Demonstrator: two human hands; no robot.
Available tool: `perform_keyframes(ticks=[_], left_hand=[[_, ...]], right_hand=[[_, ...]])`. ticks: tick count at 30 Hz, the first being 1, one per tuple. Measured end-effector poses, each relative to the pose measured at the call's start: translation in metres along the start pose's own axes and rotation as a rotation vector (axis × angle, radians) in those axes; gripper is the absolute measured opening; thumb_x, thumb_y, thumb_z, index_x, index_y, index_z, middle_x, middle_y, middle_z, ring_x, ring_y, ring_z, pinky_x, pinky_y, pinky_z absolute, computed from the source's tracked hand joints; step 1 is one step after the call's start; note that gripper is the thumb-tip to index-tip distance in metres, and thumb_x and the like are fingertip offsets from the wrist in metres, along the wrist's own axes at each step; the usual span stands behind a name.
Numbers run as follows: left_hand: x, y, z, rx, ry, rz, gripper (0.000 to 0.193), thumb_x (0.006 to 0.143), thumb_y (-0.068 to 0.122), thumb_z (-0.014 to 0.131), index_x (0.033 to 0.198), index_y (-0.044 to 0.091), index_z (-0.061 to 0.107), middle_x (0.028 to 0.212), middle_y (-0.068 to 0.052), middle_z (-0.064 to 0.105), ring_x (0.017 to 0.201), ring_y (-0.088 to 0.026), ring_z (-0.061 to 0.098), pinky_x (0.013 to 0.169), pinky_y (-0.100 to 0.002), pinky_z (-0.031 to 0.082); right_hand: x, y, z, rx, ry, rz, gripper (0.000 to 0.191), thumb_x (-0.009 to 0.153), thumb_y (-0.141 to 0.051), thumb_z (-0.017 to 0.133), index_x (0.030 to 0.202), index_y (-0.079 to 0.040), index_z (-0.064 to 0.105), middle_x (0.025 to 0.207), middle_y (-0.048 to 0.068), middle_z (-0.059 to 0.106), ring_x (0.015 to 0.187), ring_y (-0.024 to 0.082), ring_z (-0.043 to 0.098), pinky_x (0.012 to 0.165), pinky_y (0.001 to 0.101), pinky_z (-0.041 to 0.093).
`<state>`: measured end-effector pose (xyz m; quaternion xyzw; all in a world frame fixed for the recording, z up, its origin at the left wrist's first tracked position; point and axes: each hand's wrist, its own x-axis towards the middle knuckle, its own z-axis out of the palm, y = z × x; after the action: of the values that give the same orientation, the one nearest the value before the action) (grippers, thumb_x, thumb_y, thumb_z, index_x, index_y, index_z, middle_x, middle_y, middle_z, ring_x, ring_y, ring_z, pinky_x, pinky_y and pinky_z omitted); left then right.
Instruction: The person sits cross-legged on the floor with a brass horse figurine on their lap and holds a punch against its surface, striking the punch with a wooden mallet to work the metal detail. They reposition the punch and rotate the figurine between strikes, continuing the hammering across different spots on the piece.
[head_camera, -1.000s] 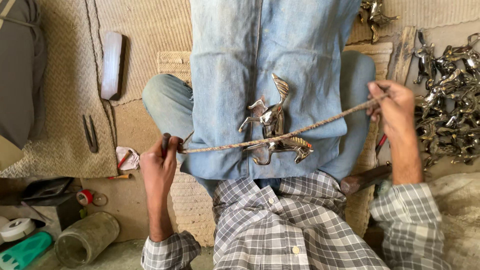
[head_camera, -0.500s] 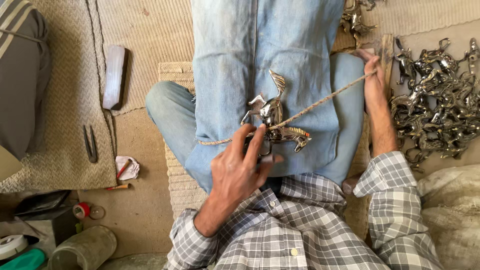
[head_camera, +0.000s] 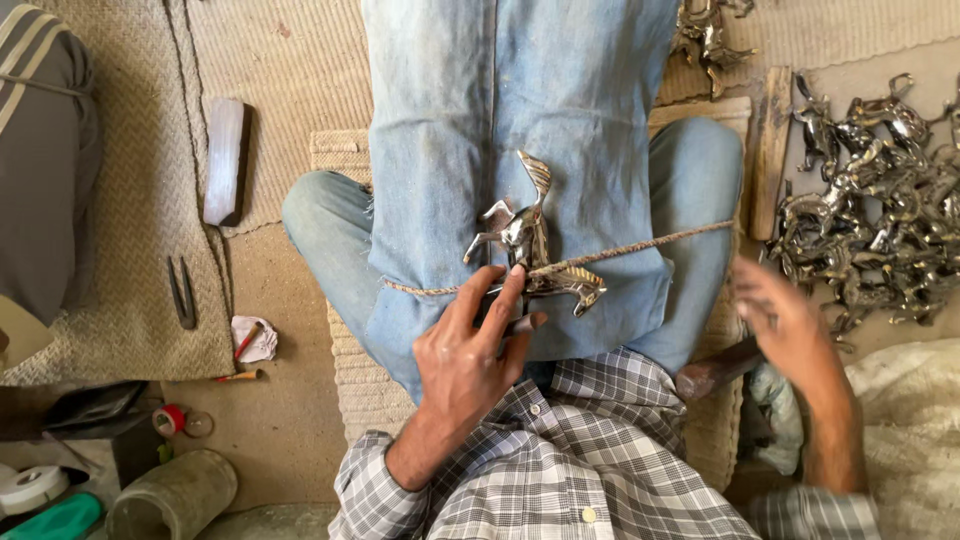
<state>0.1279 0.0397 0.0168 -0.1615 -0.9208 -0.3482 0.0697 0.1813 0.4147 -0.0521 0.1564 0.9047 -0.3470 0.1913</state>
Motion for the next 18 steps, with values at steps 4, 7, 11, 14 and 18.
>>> perform_keyframes(ticks=[4,7,11,14,18], left_hand=[[0.02,0.005,-0.012,-0.144,-0.02,-0.176,0.056,0.081,0.026,0.087,0.131,0.01,0.067,0.12,-0.011,0.062,0.082,-0.016,0.072,0.064,-0.031,0.055],[0.039,0.004,-0.02,-0.296,-0.052,-0.4,0.047,0.092,0.011,0.074,0.138,0.008,0.062,0.114,-0.011,0.058,0.076,-0.017,0.057,0.066,-0.029,0.049],[0.065,0.0,-0.016,-0.47,-0.054,-0.237,0.04,0.096,-0.01,0.055,0.134,0.002,0.059,0.111,-0.009,0.057,0.098,-0.02,0.055,0.089,-0.032,0.047],[0.081,-0.001,-0.007,-0.396,-0.054,-0.178,0.039,0.095,-0.008,0.07,0.131,0.006,0.072,0.098,-0.007,0.055,0.089,-0.018,0.054,0.079,-0.027,0.046],[0.1,-0.005,0.007,-0.633,-0.035,-0.214,0.026,0.096,-0.005,0.079,0.121,0.0,0.072,0.094,-0.005,0.062,0.091,-0.017,0.062,0.087,-0.029,0.051]], right_hand=[[-0.017,0.054,0.01,-0.393,-0.135,-0.195,0.069,0.072,0.008,0.069,0.137,-0.012,0.061,0.138,0.02,0.061,0.129,0.039,0.057,0.105,0.0447,0.049],[-0.013,0.086,0.03,-0.382,-0.194,-0.203,0.076,0.059,0.009,0.072,0.131,-0.009,0.061,0.138,0.02,0.061,0.127,0.04,0.057,0.105,0.0449,0.049],[0.0,0.094,0.03,-0.18,-0.219,-0.109,0.069,0.06,0.013,0.07,0.126,-0.005,0.062,0.126,0.016,0.065,0.118,0.036,0.064,0.096,0.041,0.054],[0.006,0.083,0.012,-0.034,-0.07,-0.295,0.036,0.075,0.006,0.076,0.105,-0.01,0.066,0.111,0.01,0.069,0.108,0.028,0.068,0.098,0.0374,0.055],[0.003,0.041,-0.004,0.598,0.222,-0.135,0.032,0.093,0.007,0.074,0.117,-0.002,0.053,0.115,0.02,0.064,0.11,0.024,0.065,0.103,0.0368,0.053]])
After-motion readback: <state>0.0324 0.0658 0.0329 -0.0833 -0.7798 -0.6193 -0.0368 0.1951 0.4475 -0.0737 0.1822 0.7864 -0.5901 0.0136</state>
